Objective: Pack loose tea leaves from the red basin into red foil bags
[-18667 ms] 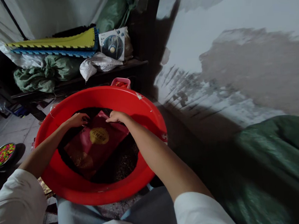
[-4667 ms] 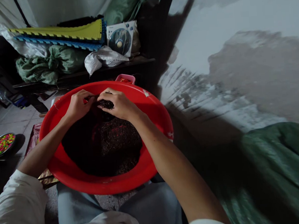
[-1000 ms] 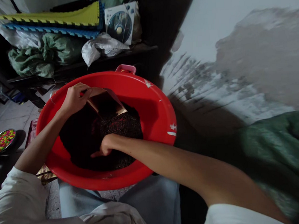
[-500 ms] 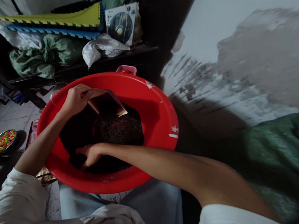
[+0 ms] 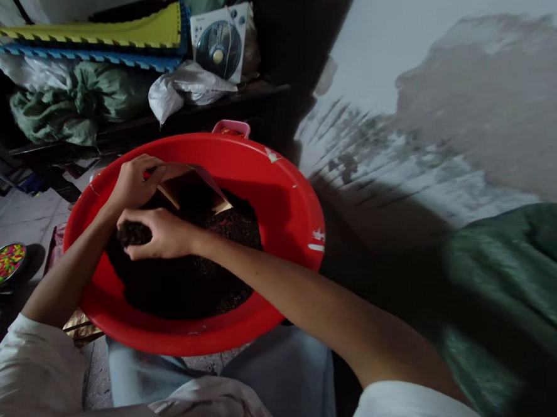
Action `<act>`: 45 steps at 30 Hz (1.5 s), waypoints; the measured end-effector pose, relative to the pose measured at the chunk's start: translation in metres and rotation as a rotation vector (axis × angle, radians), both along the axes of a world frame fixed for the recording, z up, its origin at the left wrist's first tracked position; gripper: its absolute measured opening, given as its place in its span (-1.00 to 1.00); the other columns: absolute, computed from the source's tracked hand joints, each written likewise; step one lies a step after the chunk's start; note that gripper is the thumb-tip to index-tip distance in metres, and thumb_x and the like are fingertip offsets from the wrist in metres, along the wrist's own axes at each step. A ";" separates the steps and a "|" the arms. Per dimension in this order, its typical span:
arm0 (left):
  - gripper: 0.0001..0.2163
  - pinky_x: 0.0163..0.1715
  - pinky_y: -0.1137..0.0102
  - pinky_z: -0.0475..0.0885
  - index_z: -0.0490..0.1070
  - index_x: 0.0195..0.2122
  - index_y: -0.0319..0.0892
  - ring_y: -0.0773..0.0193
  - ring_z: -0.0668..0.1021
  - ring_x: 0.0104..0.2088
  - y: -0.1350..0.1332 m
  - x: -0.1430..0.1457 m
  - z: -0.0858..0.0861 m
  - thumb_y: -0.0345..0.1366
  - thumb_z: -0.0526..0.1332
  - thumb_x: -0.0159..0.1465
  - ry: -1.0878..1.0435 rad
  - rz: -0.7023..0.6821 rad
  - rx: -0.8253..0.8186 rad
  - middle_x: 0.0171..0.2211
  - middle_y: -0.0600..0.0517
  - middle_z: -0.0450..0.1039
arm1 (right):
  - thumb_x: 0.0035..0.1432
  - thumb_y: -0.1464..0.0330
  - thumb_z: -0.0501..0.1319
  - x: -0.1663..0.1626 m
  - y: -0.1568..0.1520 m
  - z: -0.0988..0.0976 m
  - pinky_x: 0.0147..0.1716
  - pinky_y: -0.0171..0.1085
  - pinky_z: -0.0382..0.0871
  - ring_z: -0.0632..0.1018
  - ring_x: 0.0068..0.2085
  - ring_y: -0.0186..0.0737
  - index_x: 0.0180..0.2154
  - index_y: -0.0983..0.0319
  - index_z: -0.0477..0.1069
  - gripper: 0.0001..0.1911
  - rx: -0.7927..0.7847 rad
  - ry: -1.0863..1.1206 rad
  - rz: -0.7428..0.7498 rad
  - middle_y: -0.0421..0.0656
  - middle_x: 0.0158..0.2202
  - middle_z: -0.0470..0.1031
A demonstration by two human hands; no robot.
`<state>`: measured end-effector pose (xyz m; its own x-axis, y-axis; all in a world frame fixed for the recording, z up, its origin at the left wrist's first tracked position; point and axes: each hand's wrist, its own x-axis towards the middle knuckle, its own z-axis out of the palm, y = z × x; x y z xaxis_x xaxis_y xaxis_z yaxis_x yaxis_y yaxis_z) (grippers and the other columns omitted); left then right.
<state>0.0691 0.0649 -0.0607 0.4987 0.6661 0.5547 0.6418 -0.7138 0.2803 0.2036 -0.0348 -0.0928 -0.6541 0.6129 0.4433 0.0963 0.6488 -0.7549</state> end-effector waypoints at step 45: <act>-0.80 -0.15 0.27 0.46 0.58 -0.31 -0.23 0.19 0.57 -0.26 0.001 0.000 -0.006 -0.37 0.16 0.39 -0.010 -0.012 -0.010 -0.30 -0.08 0.62 | 0.43 0.05 0.18 -0.036 -0.026 -0.047 0.32 0.17 0.31 0.33 0.39 0.28 0.49 0.19 0.12 -0.25 0.138 -0.779 0.174 0.15 0.51 0.07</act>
